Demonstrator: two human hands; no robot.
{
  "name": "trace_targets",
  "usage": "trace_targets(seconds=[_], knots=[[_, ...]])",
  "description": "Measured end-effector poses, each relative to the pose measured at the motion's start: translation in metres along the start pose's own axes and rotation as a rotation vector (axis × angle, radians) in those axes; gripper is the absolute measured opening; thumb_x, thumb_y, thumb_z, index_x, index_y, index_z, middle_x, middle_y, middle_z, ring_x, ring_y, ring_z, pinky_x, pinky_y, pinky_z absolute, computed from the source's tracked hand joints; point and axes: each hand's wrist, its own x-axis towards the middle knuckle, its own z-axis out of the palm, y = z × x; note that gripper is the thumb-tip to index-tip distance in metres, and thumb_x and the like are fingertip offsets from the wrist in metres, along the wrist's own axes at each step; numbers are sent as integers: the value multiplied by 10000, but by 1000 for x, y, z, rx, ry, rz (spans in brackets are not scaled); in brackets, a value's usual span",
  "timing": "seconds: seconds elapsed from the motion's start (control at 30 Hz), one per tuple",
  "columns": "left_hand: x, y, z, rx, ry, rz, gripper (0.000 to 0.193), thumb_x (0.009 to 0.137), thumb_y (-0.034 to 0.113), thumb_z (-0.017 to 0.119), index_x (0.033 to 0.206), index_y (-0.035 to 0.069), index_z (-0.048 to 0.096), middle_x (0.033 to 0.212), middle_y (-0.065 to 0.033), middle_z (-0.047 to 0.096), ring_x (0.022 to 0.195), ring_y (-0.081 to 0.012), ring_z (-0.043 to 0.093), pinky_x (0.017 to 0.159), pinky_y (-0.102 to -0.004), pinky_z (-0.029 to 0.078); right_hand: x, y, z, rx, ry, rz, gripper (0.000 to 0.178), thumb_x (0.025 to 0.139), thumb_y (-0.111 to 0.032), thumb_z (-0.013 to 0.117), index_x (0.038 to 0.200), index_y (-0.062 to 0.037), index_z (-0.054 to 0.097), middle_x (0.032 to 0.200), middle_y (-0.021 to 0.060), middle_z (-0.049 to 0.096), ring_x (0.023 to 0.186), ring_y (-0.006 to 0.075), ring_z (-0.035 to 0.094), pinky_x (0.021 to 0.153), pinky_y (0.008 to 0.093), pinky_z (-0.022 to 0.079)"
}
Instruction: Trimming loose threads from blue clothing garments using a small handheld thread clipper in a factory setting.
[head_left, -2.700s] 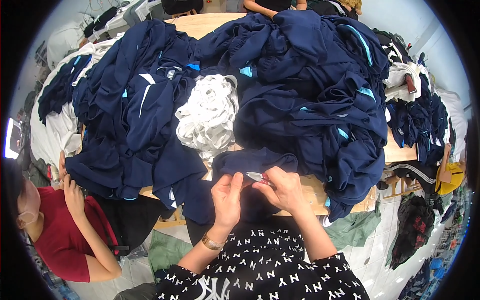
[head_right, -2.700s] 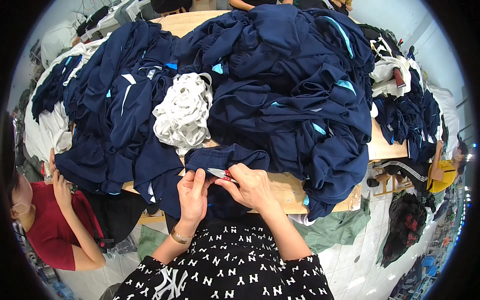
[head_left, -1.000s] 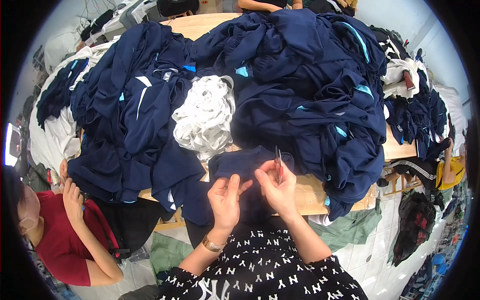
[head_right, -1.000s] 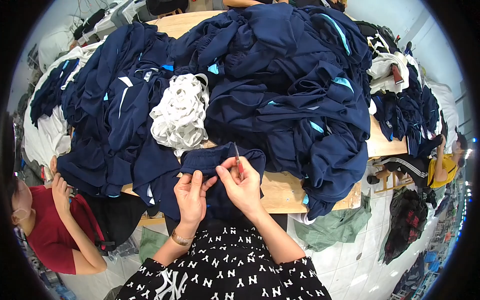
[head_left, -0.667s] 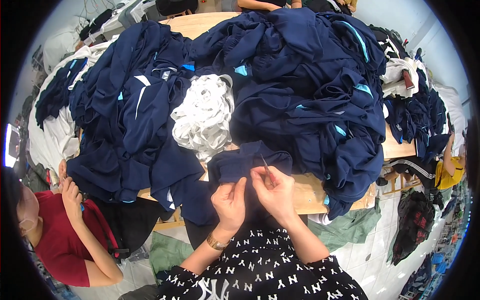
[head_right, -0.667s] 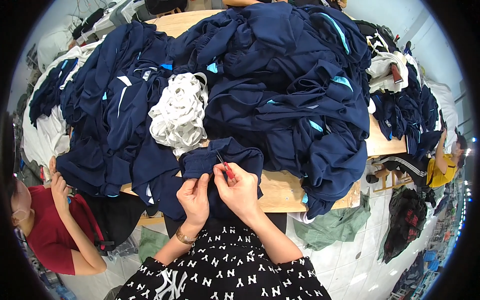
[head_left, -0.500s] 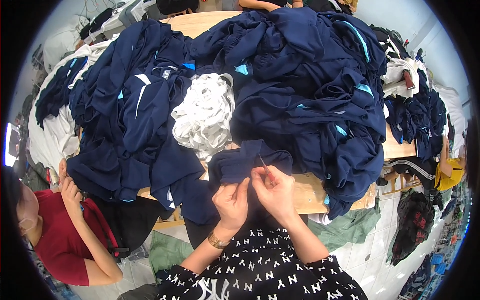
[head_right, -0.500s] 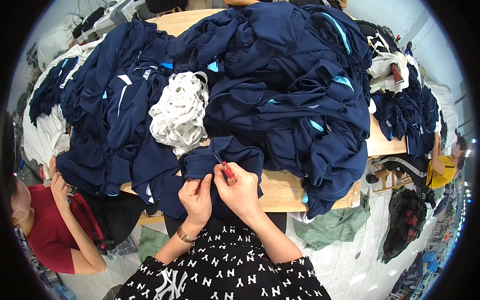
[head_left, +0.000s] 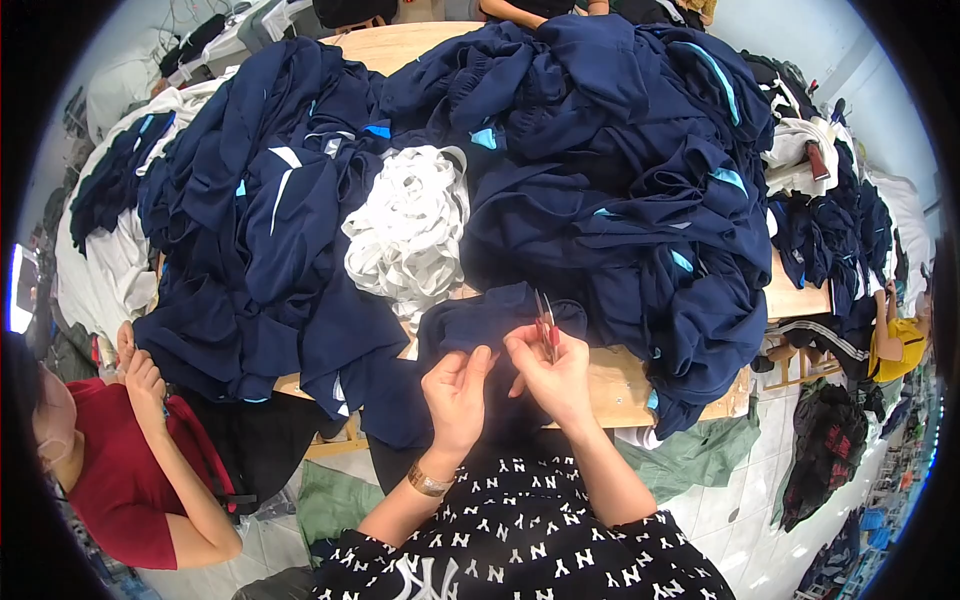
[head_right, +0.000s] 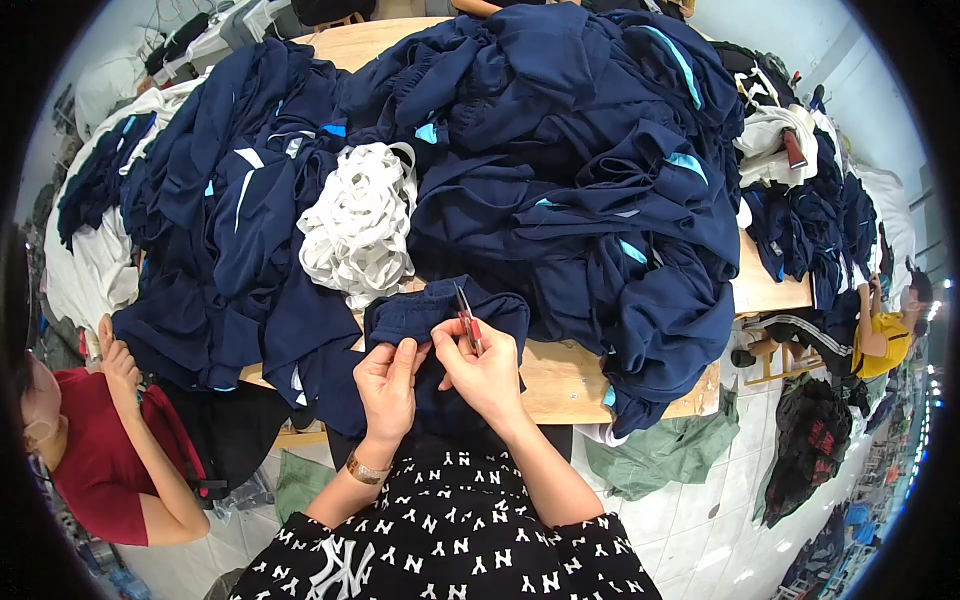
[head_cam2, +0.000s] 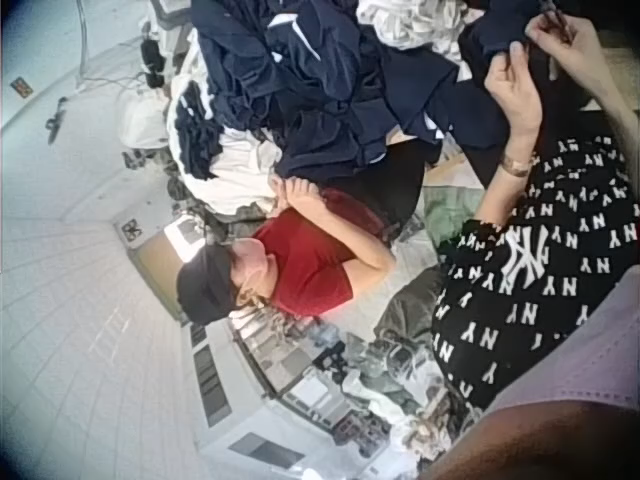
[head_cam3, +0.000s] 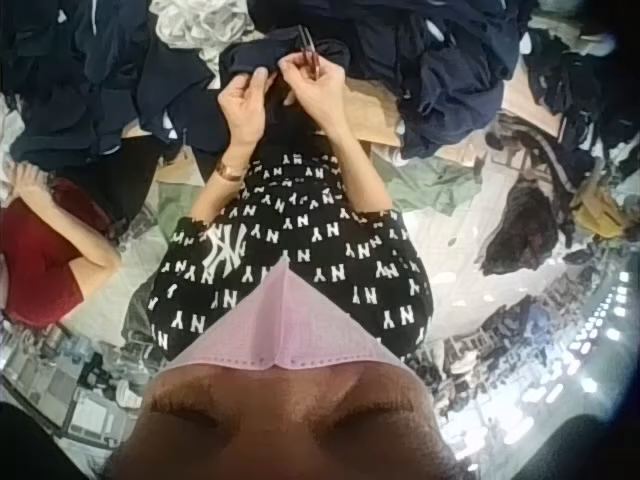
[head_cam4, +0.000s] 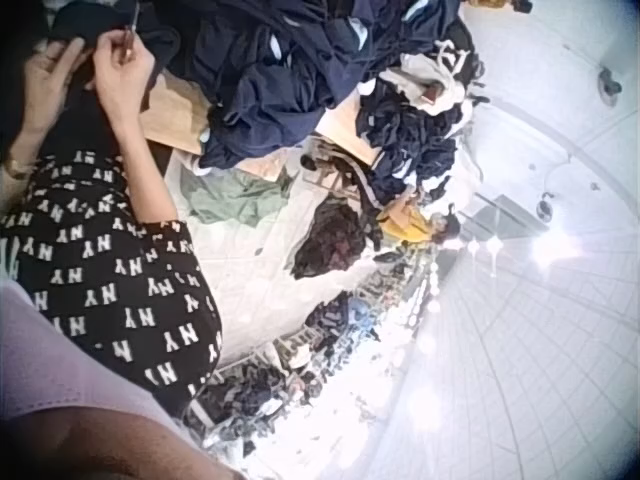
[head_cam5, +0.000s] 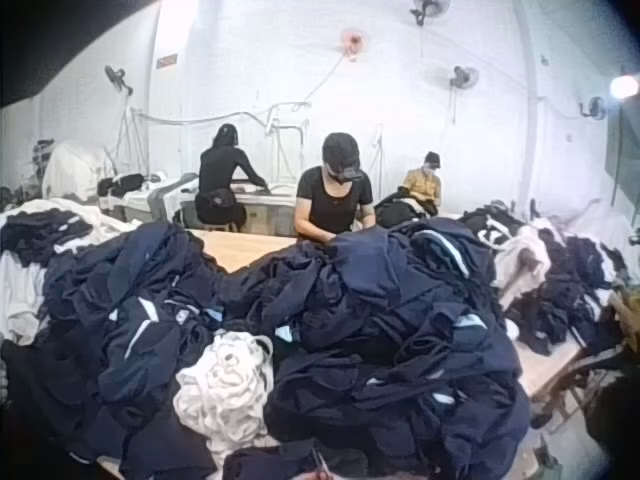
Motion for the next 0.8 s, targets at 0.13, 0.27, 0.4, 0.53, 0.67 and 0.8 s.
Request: trace_targets(seconds=[0.13,0.27,0.4,0.53,0.67,0.8], knots=[[-3,-1,-3,150,37,22,231,864,105,630,681,-12,552,662,25,557,593,-32,433,537,-198,370,-3,0,2,-206,49,-85,92,804,-85,640,810,6,625,510,-52,457,422,3,402,389,194,390],[-5,4,3,273,36,138,151,853,90,636,765,-29,603,717,13,579,627,-29,450,563,-190,382,-3,-3,5,-422,114,-308,75,764,-56,652,790,-1,609,515,-20,498,411,5,398,400,220,342],[0,6,4,-124,-25,-58,102,879,69,592,842,-24,609,837,-39,623,736,-76,554,701,-216,459,-2,-6,4,-532,95,-377,42,797,-46,622,801,-4,614,504,-40,468,432,22,428,392,205,429],[7,10,4,-505,-72,-249,123,913,83,533,904,-19,600,962,-105,631,870,-163,619,830,-306,518,-2,-6,-1,-163,-4,-54,64,814,-37,609,813,26,608,545,-6,527,440,49,484,395,219,449],[6,5,1,-628,-125,-276,147,921,103,524,935,-22,600,982,-102,626,889,-158,609,831,-311,517,-2,-6,-2,-65,-40,-7,102,825,-49,615,821,52,603,566,15,563,439,70,520,392,224,456],[1,7,11,-417,48,-202,115,903,88,561,843,-2,601,852,-34,611,744,-79,562,793,-292,501,-3,-5,0,-158,-18,-26,96,818,-50,619,816,45,606,546,3,545,428,57,501,392,217,447]])
